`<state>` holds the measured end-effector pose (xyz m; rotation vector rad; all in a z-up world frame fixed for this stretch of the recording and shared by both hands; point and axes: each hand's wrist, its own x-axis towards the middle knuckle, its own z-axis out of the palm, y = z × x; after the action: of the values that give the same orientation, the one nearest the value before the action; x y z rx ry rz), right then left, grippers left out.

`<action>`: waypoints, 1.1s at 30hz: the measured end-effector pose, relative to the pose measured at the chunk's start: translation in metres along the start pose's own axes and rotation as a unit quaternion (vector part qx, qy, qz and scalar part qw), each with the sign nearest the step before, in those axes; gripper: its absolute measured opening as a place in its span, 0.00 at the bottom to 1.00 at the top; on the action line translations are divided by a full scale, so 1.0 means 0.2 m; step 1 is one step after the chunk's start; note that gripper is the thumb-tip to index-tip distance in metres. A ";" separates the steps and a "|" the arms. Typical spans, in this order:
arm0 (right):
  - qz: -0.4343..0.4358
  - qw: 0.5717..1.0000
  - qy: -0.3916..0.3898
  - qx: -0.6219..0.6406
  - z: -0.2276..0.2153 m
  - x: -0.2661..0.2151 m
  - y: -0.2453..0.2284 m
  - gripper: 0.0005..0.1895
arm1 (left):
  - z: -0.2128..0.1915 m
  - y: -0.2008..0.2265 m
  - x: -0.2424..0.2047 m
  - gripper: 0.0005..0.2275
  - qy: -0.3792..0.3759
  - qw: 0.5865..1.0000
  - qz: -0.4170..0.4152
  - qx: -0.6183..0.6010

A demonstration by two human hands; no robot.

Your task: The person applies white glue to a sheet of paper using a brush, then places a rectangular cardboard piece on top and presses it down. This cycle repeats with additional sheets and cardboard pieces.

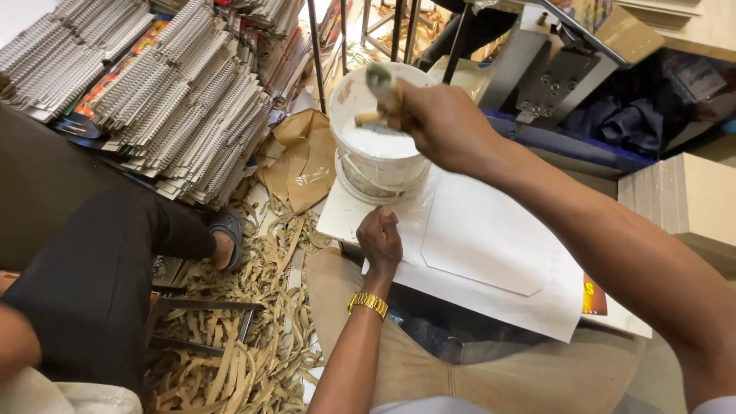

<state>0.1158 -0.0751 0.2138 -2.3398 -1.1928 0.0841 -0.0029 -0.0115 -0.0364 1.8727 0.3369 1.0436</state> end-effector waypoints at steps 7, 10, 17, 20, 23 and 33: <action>0.096 0.984 0.108 0.106 -0.24 -0.45 0.12 0.16 | -0.03 0.02 0.03 0.24 -0.031 0.999 -0.016 -0.032; 0.196 0.915 0.164 0.313 -0.13 -0.65 0.32 0.24 | -0.02 0.01 0.02 0.23 -0.034 0.999 -0.022 -0.031; 0.271 0.908 0.066 0.313 0.38 -0.76 0.75 0.26 | -0.02 0.01 0.01 0.23 -0.044 0.998 -0.033 -0.015; 0.230 0.917 0.134 0.297 0.44 -0.66 0.83 0.24 | -0.01 0.02 0.02 0.23 -0.038 0.999 -0.017 -0.010; 0.190 0.931 0.171 0.261 0.44 -0.54 1.09 0.21 | -0.01 0.03 0.03 0.23 -0.040 0.999 -0.013 -0.004; 0.218 0.935 0.113 0.257 0.40 -0.56 0.98 0.23 | 0.01 0.03 0.00 0.23 -0.048 0.999 -0.005 0.022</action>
<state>0.1708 -0.2244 0.0337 -2.0267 -0.4490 0.2424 -0.0018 -0.0153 -0.0323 1.9515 0.3158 0.9423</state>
